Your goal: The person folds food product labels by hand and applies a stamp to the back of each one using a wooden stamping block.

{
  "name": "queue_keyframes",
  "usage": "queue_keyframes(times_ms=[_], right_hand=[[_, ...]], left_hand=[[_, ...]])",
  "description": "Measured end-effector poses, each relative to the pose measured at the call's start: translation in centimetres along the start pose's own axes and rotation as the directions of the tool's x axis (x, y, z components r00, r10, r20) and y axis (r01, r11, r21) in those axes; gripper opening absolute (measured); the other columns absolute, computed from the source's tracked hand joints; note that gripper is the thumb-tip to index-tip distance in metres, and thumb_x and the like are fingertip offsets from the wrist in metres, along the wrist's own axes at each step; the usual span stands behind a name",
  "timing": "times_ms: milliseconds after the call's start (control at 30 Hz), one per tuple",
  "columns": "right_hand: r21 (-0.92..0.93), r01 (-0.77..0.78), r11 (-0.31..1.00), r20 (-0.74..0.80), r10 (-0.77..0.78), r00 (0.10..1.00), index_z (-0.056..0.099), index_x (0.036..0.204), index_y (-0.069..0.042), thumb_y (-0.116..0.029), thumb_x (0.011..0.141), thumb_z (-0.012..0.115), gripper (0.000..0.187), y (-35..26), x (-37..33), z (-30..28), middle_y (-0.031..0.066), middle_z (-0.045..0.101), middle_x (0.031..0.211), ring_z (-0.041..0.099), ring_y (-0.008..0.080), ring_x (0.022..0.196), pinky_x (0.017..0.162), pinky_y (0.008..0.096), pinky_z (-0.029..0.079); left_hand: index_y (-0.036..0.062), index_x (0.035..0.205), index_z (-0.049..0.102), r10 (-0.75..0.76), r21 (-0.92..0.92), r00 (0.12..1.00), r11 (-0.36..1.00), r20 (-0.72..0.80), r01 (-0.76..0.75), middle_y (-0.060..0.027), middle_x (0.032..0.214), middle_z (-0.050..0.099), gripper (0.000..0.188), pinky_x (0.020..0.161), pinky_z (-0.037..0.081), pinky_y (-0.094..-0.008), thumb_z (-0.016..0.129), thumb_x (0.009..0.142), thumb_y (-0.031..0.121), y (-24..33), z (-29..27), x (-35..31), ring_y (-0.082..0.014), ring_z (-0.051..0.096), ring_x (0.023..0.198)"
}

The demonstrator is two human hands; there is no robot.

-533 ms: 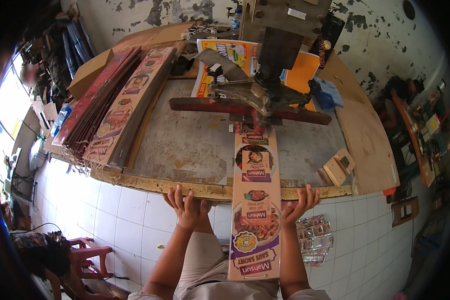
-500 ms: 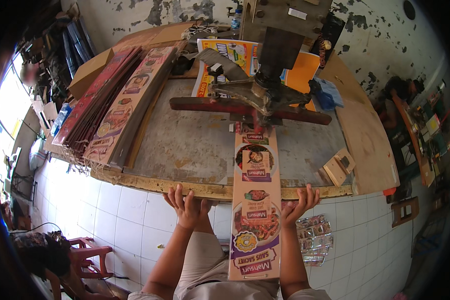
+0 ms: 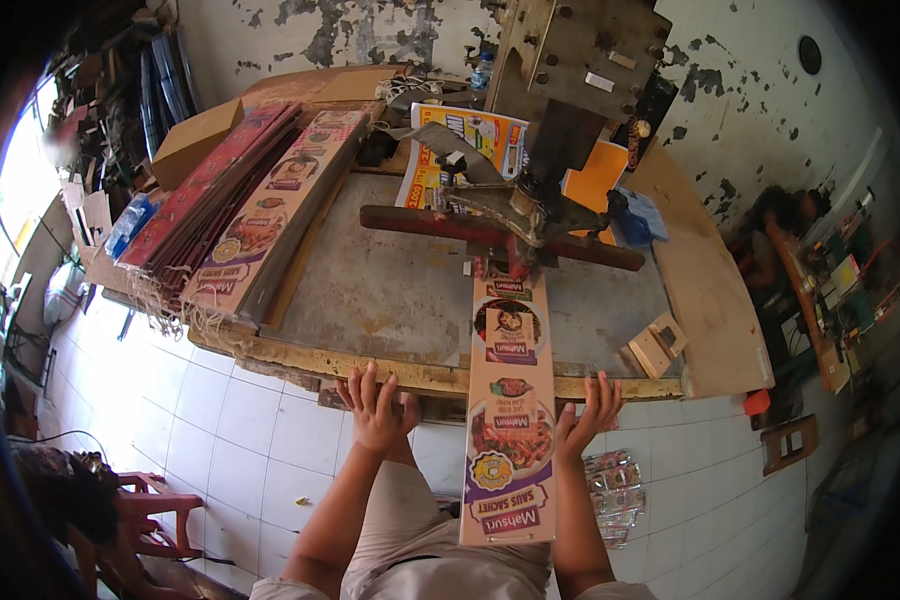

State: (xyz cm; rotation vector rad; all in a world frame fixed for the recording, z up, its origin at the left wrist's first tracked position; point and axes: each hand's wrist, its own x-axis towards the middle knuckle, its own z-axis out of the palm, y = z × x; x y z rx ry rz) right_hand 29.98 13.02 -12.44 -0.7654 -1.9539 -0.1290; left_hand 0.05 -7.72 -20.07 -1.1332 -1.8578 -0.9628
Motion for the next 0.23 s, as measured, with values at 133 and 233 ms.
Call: queue_keyframes(times_ms=[133, 233], right_hand=[[0.188, -0.238, 0.953, 0.15, 0.212, 0.966, 0.053, 0.159, -0.001, -0.033, 0.12, 0.049, 0.051, -3.0, 0.5, -3.5, 0.021, 0.044, 0.173, 0.034, 0.049, 0.164, 0.134, 0.0676, 0.024], [0.474, -0.428, 0.77, 0.183, 0.389, 0.903, 0.04, 0.171, -0.004, -0.038, 0.117, 0.06, 0.067, -3.1, -2.6, -5.8, 0.0136, 0.04, 0.18, 0.023, 0.0459, 0.171, 0.137, 0.0645, 0.017]], left_hand=[[0.016, 0.149, 0.06, -0.033, -0.006, 0.998, 0.999, 0.059, 0.033, -0.0206, 0.171, 0.048, 0.065, 0.135, 0.01, -0.0747, 0.081, 0.09, 0.035, 0.2, -1.1, 0.1, -0.0512, 0.033, 0.163], [0.0163, 0.153, 0.059, -0.025, -0.027, 0.997, 0.999, 0.074, 0.027, -0.0206, 0.174, 0.044, 0.066, 0.134, 0.009, -0.0768, 0.08, 0.092, 0.033, 0.6, -1.4, 0.6, -0.0497, 0.031, 0.165]])
